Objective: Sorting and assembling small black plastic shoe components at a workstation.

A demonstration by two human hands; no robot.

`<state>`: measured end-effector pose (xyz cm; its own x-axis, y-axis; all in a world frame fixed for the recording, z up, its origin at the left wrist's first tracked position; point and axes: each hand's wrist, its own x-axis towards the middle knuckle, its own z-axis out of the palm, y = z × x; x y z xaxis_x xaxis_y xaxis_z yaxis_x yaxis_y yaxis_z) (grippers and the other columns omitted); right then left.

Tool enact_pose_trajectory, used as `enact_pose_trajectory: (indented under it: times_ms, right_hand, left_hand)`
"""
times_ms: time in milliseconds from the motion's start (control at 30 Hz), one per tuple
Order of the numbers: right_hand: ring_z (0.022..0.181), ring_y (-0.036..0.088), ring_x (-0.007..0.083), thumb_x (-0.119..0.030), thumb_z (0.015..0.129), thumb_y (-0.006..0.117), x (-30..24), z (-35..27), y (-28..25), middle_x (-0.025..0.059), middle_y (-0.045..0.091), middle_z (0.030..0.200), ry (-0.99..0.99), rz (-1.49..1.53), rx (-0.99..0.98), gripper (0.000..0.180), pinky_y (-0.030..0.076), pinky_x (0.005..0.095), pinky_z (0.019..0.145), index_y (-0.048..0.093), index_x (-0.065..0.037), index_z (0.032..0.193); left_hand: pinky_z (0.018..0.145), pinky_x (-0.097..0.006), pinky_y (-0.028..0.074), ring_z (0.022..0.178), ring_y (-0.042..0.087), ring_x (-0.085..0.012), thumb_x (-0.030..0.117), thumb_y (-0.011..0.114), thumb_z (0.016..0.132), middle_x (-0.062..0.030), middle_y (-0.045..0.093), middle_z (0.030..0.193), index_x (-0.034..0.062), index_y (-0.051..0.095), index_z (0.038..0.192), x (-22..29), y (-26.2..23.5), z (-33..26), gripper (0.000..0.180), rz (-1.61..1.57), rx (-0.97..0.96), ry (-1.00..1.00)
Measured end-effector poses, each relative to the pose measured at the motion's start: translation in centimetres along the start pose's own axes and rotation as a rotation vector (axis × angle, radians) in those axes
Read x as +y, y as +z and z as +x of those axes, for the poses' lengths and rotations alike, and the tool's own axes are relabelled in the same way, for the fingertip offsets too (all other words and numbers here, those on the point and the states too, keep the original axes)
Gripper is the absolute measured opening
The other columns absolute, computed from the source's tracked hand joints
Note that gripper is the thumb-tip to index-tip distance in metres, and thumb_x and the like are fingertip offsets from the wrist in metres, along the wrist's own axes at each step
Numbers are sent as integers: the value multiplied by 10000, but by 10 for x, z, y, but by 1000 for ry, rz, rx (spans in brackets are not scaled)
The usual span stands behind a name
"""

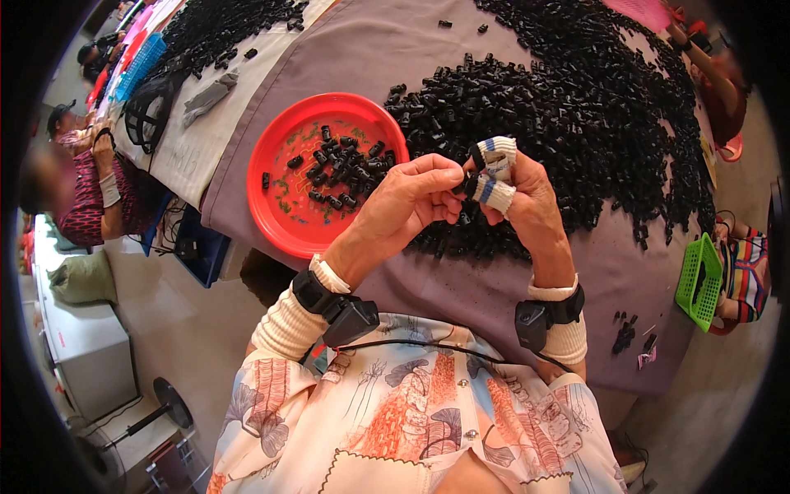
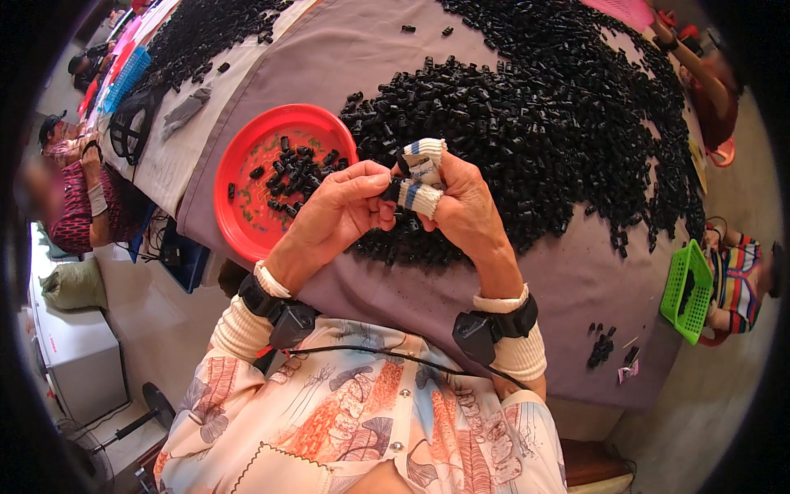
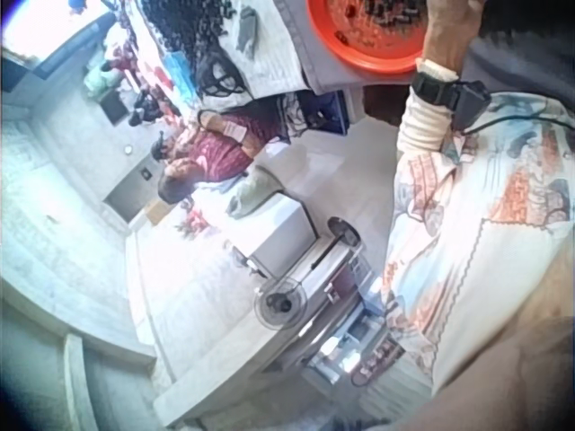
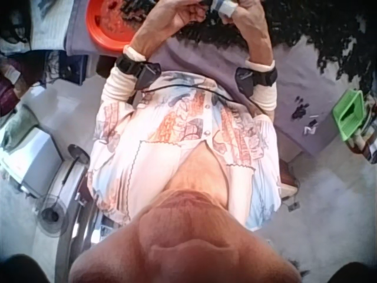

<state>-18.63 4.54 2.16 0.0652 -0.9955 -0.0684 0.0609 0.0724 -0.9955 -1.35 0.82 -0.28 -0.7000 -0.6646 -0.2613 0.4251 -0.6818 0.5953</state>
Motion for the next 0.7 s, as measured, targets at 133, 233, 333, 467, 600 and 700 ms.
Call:
enact_pose_trajectory:
  times_ms: [133,233,333,467,600,700]
  right_hand:
    - [465,454,29,-87,788,632,-5,1,-1,-17,553,650,-6,-39,-19,142,342,170,395,582,-46,915]
    - [458,455,32,-115,793,636,-10,3,2,-15,547,641,3,-66,-4,150,342,173,392,576,-45,911]
    - [444,453,33,-143,800,637,-9,6,1,-14,540,634,31,-6,50,159,341,177,387,570,-42,903]
    - [426,449,33,-168,787,655,-8,1,-6,-21,530,616,58,-63,61,187,338,184,376,569,-39,893]
    - [437,464,35,-201,743,696,-2,-2,-6,-16,530,610,97,-167,-19,239,348,186,380,573,-33,862]
    - [436,466,41,-232,717,718,4,-3,-1,-16,526,603,114,-241,-27,287,353,193,379,574,-25,854]
  left_hand:
    - [644,-252,485,693,571,-112,155,579,871,-38,592,809,13,581,951,-2,1,0,163,46,-16,54]
    - [658,-256,491,705,580,-124,136,573,873,-52,604,827,-1,583,985,-2,0,-1,178,46,-17,72]
    - [664,-259,495,710,588,-133,127,566,875,-66,615,841,-9,584,1011,0,2,-1,193,-25,-13,68]
    - [670,-268,498,701,591,-134,135,549,884,-71,619,844,-11,583,1025,1,4,-1,206,-73,52,104]
    - [681,-274,498,710,586,-121,140,533,893,-62,615,848,-7,568,1062,-1,2,0,227,-70,16,113]
    - [703,-275,495,741,580,-109,131,520,899,-58,610,867,-4,549,1098,-1,9,-4,243,-98,20,105]
